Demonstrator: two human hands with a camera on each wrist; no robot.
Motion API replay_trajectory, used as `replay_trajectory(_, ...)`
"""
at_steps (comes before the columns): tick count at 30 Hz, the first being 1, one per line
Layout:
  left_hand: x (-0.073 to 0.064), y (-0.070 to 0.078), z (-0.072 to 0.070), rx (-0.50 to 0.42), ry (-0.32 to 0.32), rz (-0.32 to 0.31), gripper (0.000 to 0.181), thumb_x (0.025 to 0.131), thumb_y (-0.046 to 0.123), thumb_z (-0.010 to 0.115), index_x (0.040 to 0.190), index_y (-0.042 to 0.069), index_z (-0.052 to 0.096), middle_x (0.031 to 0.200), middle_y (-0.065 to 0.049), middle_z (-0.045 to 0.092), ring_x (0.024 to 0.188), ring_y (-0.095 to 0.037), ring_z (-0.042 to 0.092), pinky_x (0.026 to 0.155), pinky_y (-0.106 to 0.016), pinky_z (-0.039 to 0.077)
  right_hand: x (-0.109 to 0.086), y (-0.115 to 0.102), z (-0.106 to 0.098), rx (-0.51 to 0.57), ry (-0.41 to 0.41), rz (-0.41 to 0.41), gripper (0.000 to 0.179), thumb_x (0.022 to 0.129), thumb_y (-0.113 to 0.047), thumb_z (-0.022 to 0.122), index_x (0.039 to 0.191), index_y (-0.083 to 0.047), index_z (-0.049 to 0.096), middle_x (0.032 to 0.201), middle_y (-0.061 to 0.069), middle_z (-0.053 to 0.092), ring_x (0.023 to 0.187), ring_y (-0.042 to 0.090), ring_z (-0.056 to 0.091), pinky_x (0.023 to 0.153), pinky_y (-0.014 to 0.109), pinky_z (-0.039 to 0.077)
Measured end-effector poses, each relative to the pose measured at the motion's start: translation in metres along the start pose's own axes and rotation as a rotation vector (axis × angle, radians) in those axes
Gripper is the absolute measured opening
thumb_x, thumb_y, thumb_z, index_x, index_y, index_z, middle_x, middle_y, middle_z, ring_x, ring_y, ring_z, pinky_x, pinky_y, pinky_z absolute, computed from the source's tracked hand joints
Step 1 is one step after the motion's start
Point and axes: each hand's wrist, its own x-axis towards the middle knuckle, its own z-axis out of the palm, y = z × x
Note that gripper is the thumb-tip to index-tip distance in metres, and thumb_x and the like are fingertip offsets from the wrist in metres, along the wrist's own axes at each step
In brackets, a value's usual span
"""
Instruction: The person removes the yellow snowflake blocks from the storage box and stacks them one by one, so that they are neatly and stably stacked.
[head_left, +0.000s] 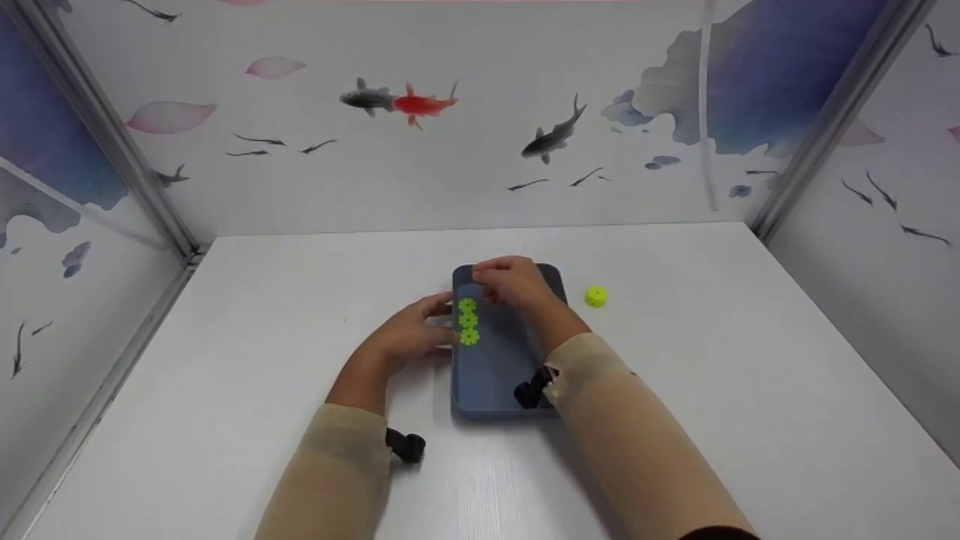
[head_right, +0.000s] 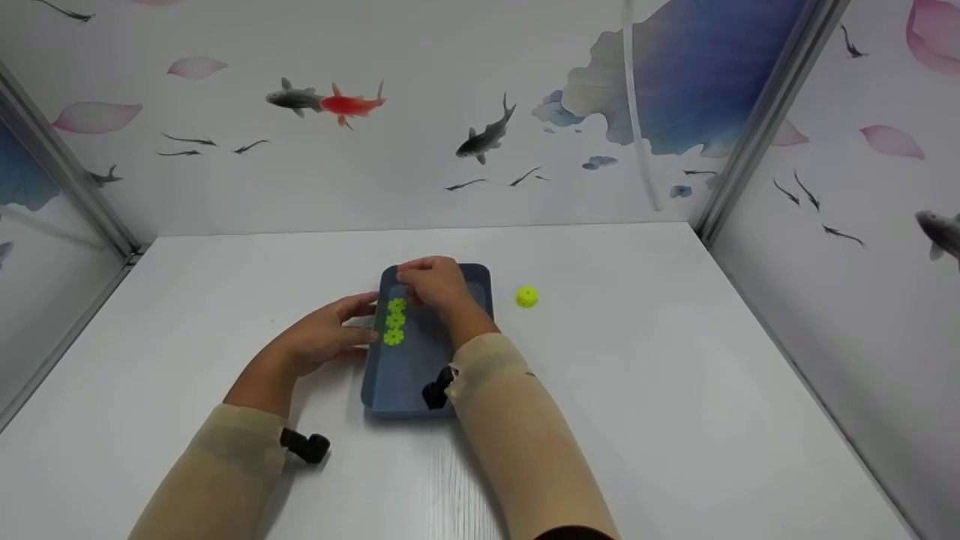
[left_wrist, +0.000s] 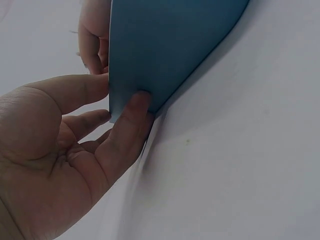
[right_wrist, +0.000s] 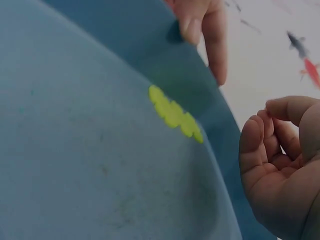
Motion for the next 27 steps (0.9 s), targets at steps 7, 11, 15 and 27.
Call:
replay_trajectory(7, 0.000, 0.000, 0.000, -0.014, -0.006, -0.011, 0.084, 0.093, 0.006, 0.076, 0.167, 0.026, 0.040, 0.167, -0.004, 0.046, 0.137, -0.026, 0.064, 0.109, -0.044, 0.061, 0.007, 0.012, 0.002, -0.075, -0.001, 0.009, 0.022, 0.098, -0.025, 0.075, 0.118, -0.016, 0.080, 0.106, 0.009, 0.074, 0.087, 0.021, 0.072, 0.081, 0.032, 0.064)
replay_trajectory(11, 0.001, 0.000, -0.001, -0.019, -0.014, -0.009, 0.084, 0.094, 0.006, 0.075, 0.167, 0.025, 0.039, 0.167, -0.004, 0.045, 0.137, -0.027, 0.064, 0.109, -0.044, 0.061, 0.007, 0.014, 0.003, -0.145, -0.014, -0.003, 0.025, 0.099, -0.023, 0.072, 0.122, -0.016, 0.080, 0.109, 0.006, 0.075, 0.089, 0.021, 0.073, 0.078, 0.030, 0.063)
replay_trajectory(15, 0.000, 0.001, -0.001, -0.020, -0.016, -0.005, 0.084, 0.094, 0.006, 0.076, 0.168, 0.025, 0.038, 0.167, -0.004, 0.045, 0.138, -0.026, 0.064, 0.109, -0.043, 0.061, 0.007, 0.016, 0.003, -0.199, -0.038, -0.026, 0.027, 0.099, -0.022, 0.073, 0.125, -0.014, 0.079, 0.114, 0.008, 0.075, 0.092, 0.021, 0.073, 0.079, 0.031, 0.062)
replay_trajectory(27, -0.002, 0.002, 0.000, -0.027, -0.018, -0.013, 0.086, 0.093, 0.006, 0.076, 0.168, 0.024, 0.038, 0.168, -0.006, 0.044, 0.138, -0.027, 0.063, 0.108, -0.044, 0.061, 0.008, 0.020, 0.003, -0.291, -0.126, -0.044, 0.039, 0.096, -0.006, 0.074, 0.134, -0.013, 0.075, 0.127, 0.008, 0.075, 0.109, 0.022, 0.070, 0.094, 0.035, 0.061)
